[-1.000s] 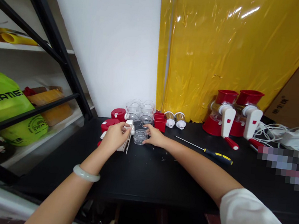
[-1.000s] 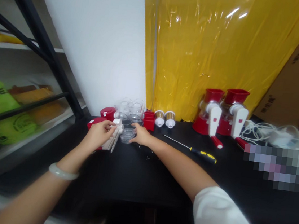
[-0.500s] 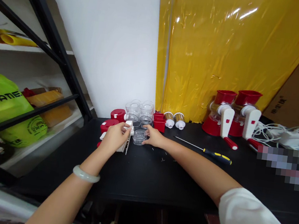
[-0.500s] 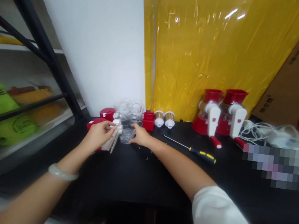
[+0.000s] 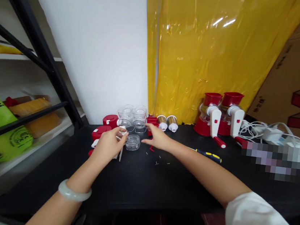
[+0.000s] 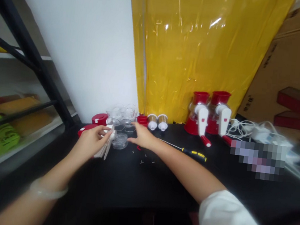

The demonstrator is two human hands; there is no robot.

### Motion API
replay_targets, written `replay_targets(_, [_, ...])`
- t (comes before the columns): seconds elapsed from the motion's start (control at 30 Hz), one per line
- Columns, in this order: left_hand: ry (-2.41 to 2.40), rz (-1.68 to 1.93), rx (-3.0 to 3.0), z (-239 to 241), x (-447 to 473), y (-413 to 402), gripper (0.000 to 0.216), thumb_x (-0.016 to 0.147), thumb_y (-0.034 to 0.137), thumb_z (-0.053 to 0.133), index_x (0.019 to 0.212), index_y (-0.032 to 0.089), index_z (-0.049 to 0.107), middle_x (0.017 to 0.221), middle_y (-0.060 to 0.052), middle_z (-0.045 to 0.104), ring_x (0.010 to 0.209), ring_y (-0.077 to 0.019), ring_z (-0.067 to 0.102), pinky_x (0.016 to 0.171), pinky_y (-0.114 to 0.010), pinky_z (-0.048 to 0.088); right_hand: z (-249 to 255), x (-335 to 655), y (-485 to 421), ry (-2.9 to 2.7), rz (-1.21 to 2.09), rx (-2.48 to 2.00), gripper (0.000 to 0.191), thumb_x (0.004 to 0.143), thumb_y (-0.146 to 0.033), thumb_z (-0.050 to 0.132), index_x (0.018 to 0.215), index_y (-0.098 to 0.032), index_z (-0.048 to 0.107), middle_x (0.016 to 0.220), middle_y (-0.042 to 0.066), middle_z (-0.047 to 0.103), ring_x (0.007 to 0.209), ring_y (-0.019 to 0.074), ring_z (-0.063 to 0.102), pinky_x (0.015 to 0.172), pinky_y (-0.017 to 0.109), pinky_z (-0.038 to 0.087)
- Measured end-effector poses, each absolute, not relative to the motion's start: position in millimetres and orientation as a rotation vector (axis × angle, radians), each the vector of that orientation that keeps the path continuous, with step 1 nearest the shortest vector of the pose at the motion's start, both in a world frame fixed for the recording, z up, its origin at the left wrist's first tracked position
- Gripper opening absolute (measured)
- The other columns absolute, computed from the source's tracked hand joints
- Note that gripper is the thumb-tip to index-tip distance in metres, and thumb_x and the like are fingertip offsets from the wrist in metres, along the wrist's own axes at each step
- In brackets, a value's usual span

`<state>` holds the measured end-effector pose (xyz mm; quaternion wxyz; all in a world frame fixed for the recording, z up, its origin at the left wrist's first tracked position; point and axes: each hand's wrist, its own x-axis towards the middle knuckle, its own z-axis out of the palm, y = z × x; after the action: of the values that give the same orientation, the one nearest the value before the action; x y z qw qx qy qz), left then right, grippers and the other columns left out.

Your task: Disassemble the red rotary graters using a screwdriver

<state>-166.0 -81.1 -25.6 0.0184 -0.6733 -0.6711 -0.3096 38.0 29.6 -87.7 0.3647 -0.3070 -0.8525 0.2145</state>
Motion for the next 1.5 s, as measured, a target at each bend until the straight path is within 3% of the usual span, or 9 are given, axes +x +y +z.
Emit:
replay_targets(0.13, [-2.057, -0.985, -2.105, -16, -160, -86, 0.033, 0.083, 0.048, 0.054, 0.101, 0.024, 0.068, 0.080, -0.002, 0.073, 0.067, -0.0205, 0.068, 0.065, -0.028, 0.049, -38, 128, 36, -1.778, -0.031, -1.057, 0.042, 0.080, -0.038, 0.065, 0.116, -0.020, 0.054, 0.122, 0.016, 0.044, 0.125, 0.0326, 0.042, 0.104, 0.054, 0.033])
replay_targets(0.27, [-1.989, -0.982, -2.178, -4, -136, -79, 0.033, 0.083, 0.048, 0.053, 0.101, 0.025, 0.068, 0.084, -0.002, 0.074, 0.069, -0.0214, 0.069, 0.065, -0.029, 0.050, 4, 233, 63, -1.403, -0.319, -1.328, 0.053, 0.078, -0.037, 0.063, 0.125, -0.016, 0.046, 0.127, 0.019, 0.036, 0.128, 0.0363, 0.033, 0.104, 0.059, 0.029])
replay_targets(0.4, [-1.831, -1.023, -2.401, 2, -87, -54, 0.033, 0.085, 0.046, 0.053, 0.106, 0.024, 0.066, 0.088, -0.003, 0.074, 0.080, -0.0224, 0.070, 0.074, -0.032, 0.052, 30, 305, 98, -1.379, -0.201, -1.533, 0.071, 0.070, -0.039, 0.072, 0.130, -0.015, 0.045, 0.127, 0.019, 0.043, 0.121, 0.0343, 0.043, 0.100, 0.055, 0.037])
replay_targets(0.5, [-1.657, -1.069, -2.592, 1, -35, -22, 0.039, 0.085, 0.042, 0.056, 0.117, 0.022, 0.061, 0.109, -0.008, 0.071, 0.101, -0.0243, 0.067, 0.089, -0.036, 0.050, 47, 331, 123, -1.632, 0.099, -1.561, 0.068, 0.069, -0.034, 0.076, 0.130, -0.016, 0.051, 0.122, 0.016, 0.055, 0.111, 0.0287, 0.055, 0.096, 0.047, 0.044])
replay_targets(0.63, [-1.537, -1.191, -2.747, -4, 45, 27, 0.065, 0.079, 0.041, 0.065, 0.136, 0.018, 0.043, 0.141, -0.016, 0.051, 0.129, -0.0290, 0.050, 0.106, -0.043, 0.039, 69, 339, 146, -1.896, 0.227, -1.556, 0.073, 0.067, -0.031, 0.080, 0.132, -0.015, 0.052, 0.129, 0.018, 0.056, 0.112, 0.0269, 0.058, 0.095, 0.042, 0.047])
replay_targets(0.87, [-1.879, -1.513, -2.806, -12, 164, 91, 0.112, 0.062, 0.039, 0.083, 0.146, 0.006, 0.017, 0.147, -0.031, 0.036, 0.138, -0.0344, 0.036, 0.108, -0.041, 0.033, 75, 324, 167, -2.178, 0.118, -1.644, 0.083, 0.056, -0.033, 0.087, 0.130, -0.013, 0.054, 0.124, 0.016, 0.061, 0.109, 0.0269, 0.061, 0.096, 0.040, 0.047])
replay_targets(1.07, [-1.904, -1.618, -2.623, -31, 198, 104, 0.113, 0.050, 0.050, 0.088, 0.138, 0.010, 0.029, 0.138, -0.029, 0.044, 0.133, -0.0357, 0.042, 0.104, -0.041, 0.036, 75, 311, 160, -2.199, -0.068, -1.749, 0.080, 0.057, -0.049, 0.084, 0.121, -0.010, 0.058, 0.116, 0.016, 0.064, 0.103, 0.0268, 0.063, 0.088, 0.036, 0.050])
replay_targets(1.3, [-1.827, -1.611, -2.566, -24, 174, 96, 0.080, 0.064, 0.045, 0.082, 0.127, 0.010, 0.046, 0.125, -0.023, 0.060, 0.119, -0.0324, 0.056, 0.096, -0.039, 0.042, 84, 293, 134, -2.159, -0.167, -1.864, 0.076, 0.056, -0.064, 0.078, 0.103, -0.006, 0.065, 0.092, 0.016, 0.067, 0.091, 0.0293, 0.065, 0.080, 0.038, 0.052])
replay_targets(1.5, [-1.779, -1.511, -2.578, -20, 149, 82, 0.073, 0.066, 0.048, 0.079, 0.124, 0.012, 0.054, 0.113, -0.018, 0.068, 0.107, -0.0308, 0.064, 0.087, -0.037, 0.048, 87, 277, 121, -2.147, -0.176, -1.929, 0.080, 0.055, -0.073, 0.073, 0.099, -0.007, 0.066, 0.085, 0.014, 0.068, 0.085, 0.0275, 0.067, 0.072, 0.033, 0.053])
